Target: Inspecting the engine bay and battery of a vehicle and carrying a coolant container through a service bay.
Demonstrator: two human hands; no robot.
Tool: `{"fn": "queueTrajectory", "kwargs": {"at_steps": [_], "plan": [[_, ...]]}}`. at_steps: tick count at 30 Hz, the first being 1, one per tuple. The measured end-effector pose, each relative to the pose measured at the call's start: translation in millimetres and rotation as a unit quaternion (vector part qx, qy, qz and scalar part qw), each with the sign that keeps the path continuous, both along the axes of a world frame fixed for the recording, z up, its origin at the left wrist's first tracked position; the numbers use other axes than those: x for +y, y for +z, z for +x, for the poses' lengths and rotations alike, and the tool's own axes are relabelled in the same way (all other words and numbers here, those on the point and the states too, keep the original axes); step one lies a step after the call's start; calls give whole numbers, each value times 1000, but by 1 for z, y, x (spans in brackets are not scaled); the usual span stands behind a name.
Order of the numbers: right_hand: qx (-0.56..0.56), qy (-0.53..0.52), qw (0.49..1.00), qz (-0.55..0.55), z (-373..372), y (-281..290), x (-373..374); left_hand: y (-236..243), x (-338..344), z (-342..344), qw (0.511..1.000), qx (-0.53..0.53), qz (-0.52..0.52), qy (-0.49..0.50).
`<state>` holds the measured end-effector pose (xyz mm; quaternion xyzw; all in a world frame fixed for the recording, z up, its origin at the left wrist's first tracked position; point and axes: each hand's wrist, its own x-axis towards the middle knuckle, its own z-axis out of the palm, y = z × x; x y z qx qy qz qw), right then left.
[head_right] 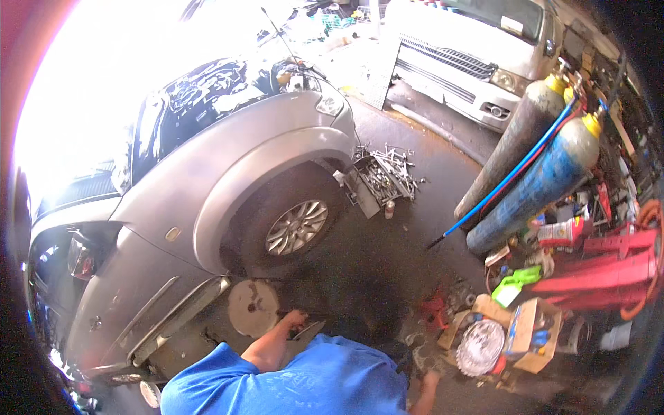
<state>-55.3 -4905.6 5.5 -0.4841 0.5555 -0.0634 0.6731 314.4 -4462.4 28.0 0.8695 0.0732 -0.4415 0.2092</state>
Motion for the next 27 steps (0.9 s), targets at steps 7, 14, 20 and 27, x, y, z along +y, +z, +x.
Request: {"fn": "queueTrajectory", "kwargs": {"at_steps": [7, 14, 20, 27], "plan": [[-188, 118, 973, -62, 356, 81, -307, -22, -111, 25, 951, 77, -147, 261], [-187, 371, 903, -109, 649, 126, -377, -26, -252, 183, 948, 114, -127, 270], [-35, 401, 915, -3, 781, 109, -431, 66, -418, 475, 947, -257, -177, 71], [-6, 358, 933, -25, 948, 64, -584, 309, -619, 759, 849, -399, -342, -53]]}}
